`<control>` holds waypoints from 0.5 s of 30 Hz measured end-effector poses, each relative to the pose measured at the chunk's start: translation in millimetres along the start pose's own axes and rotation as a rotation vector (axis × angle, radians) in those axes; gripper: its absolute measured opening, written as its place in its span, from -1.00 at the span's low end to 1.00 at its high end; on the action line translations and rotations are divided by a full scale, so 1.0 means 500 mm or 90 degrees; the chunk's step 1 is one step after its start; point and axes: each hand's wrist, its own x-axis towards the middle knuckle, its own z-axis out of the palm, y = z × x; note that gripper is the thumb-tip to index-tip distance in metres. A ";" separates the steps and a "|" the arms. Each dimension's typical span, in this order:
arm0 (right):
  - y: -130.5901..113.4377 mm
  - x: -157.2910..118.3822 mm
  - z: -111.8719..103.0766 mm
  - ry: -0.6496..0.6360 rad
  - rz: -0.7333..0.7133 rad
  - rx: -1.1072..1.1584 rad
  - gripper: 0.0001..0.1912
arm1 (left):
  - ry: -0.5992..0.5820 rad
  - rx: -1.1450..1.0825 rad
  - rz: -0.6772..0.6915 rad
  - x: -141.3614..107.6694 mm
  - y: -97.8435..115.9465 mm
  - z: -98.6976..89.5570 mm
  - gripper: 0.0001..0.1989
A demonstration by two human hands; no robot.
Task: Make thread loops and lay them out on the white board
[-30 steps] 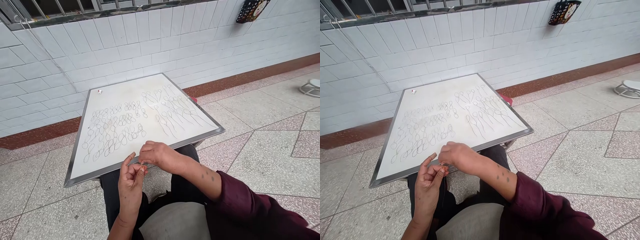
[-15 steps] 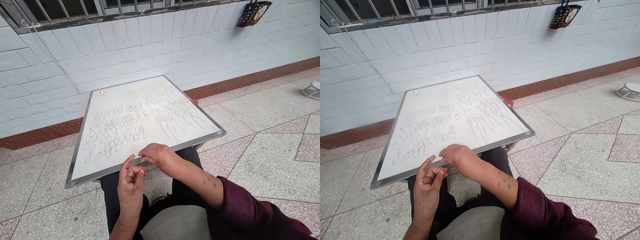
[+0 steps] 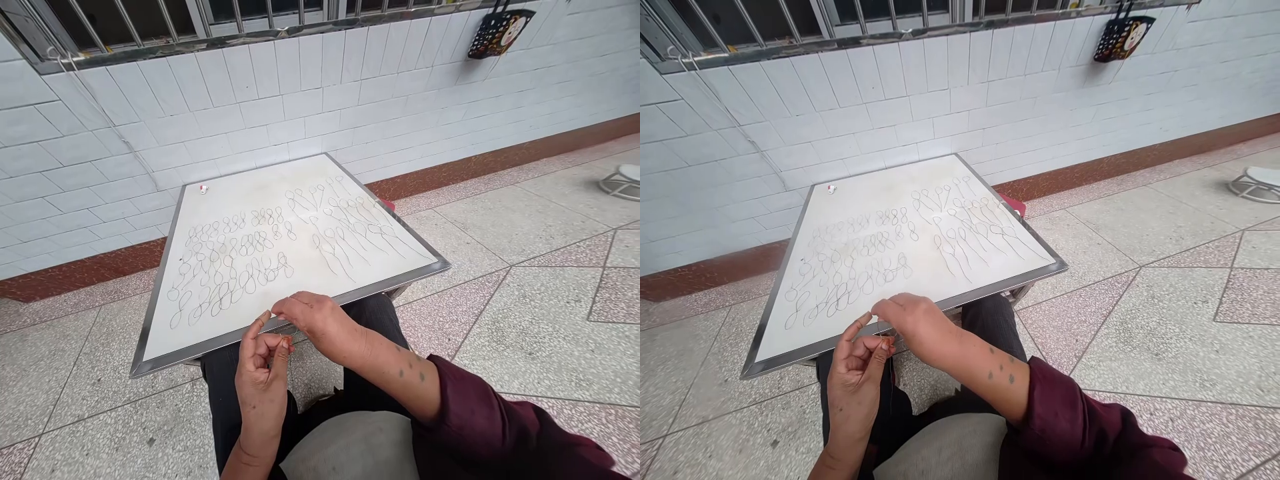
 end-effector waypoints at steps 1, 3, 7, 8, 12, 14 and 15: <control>-0.002 -0.001 0.002 -0.004 -0.002 0.002 -0.70 | 0.000 -0.001 -0.002 -0.001 -0.002 0.000 -0.47; -0.005 -0.003 0.007 -0.004 -0.003 0.007 -0.65 | 0.005 -0.005 -0.003 -0.002 -0.004 0.000 -0.47; -0.011 -0.001 0.020 0.034 0.069 0.054 -0.71 | 0.016 -0.024 -0.012 -0.001 0.001 -0.002 -0.44; -0.012 0.000 0.021 0.049 0.094 0.079 -0.72 | 0.020 -0.028 -0.016 -0.001 0.004 -0.002 -0.43; -0.015 0.004 0.018 0.077 0.133 0.133 -0.71 | 0.037 -0.025 -0.016 0.003 0.009 -0.005 -0.42; -0.016 0.004 0.015 0.078 0.135 0.113 -0.71 | 0.037 -0.022 -0.006 0.003 0.007 -0.005 -0.43; -0.017 0.003 0.014 0.078 0.135 0.094 -0.74 | 0.036 -0.024 -0.001 0.002 0.005 -0.005 -0.44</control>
